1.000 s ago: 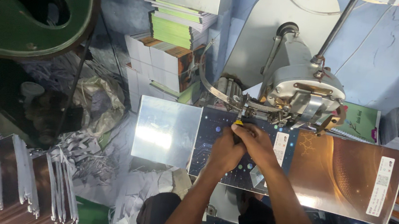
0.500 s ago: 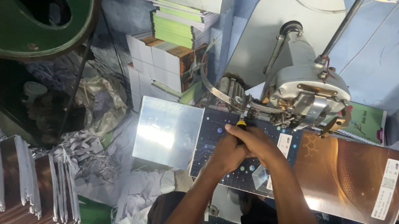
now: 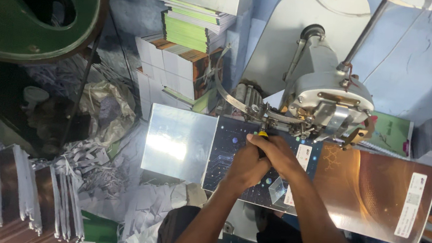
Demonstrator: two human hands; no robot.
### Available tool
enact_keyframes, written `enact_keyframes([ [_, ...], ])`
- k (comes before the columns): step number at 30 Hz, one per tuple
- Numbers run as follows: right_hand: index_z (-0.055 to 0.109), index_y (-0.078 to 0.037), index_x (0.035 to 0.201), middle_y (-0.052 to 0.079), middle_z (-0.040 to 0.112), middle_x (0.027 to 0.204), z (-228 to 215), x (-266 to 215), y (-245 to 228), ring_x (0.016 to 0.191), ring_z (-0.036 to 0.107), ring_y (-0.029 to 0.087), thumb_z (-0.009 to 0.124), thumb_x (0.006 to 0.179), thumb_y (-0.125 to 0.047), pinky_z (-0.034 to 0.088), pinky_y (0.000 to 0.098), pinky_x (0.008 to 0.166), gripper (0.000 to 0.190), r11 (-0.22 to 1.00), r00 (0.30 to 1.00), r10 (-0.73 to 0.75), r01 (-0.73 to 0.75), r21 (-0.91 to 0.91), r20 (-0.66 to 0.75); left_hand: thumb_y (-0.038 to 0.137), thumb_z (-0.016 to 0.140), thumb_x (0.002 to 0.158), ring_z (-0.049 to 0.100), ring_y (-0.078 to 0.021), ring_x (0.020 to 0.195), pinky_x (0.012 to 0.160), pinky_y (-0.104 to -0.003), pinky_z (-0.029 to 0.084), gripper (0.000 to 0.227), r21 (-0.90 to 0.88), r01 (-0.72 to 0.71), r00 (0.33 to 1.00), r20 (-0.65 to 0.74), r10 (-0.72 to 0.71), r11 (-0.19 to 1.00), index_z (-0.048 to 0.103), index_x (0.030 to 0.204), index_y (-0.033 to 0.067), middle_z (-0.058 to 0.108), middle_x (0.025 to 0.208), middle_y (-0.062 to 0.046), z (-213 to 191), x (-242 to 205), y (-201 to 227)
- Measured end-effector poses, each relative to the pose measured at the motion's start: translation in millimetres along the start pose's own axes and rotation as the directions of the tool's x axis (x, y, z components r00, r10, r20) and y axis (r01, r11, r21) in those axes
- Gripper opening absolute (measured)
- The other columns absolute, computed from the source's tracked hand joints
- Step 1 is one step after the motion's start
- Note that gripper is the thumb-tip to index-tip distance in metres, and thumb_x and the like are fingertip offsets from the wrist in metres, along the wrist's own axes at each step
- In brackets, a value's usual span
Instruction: The person places a book cover onto a binding machine, threads a white binding string through the machine's spool, and then uses a yellow-handled tool to secure the binding along the spine. The person adjusts the book and machine components throughout the process.
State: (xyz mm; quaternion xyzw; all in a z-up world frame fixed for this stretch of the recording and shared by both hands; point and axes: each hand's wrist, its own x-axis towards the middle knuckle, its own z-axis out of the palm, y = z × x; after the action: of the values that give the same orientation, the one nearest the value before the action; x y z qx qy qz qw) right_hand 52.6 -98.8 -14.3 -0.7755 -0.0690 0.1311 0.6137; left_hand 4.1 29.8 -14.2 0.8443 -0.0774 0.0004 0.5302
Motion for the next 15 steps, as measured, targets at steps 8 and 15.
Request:
enact_keyframes([
  [8,0.073,0.004,0.096,0.011,0.069,0.084,1,-1,-4,0.071,0.068,0.017,0.074,0.084,-0.039,0.055,0.0312,0.056,0.045,0.998,0.999,-0.036,0.036,0.044,0.006,0.029,0.069,0.080,0.070,-0.0409,0.105,0.088,-0.046,0.054,0.057,-0.037,0.007,1.000,0.009,-0.006,0.999,0.058,0.124,-0.0051,0.072,0.110,-0.026,3,2,-5],
  [15,0.069,0.001,0.106,0.015,0.070,0.090,4,-7,-16,0.074,0.074,0.024,0.072,0.079,-0.048,0.062,0.0365,0.061,0.057,0.993,0.993,0.121,-0.121,-0.002,-0.004,0.033,0.061,0.082,0.070,-0.0416,0.107,0.089,-0.046,0.053,0.062,-0.152,-0.056,0.997,-0.055,0.048,0.987,0.052,0.131,-0.0031,0.071,0.113,-0.025,4,1,-14],
])
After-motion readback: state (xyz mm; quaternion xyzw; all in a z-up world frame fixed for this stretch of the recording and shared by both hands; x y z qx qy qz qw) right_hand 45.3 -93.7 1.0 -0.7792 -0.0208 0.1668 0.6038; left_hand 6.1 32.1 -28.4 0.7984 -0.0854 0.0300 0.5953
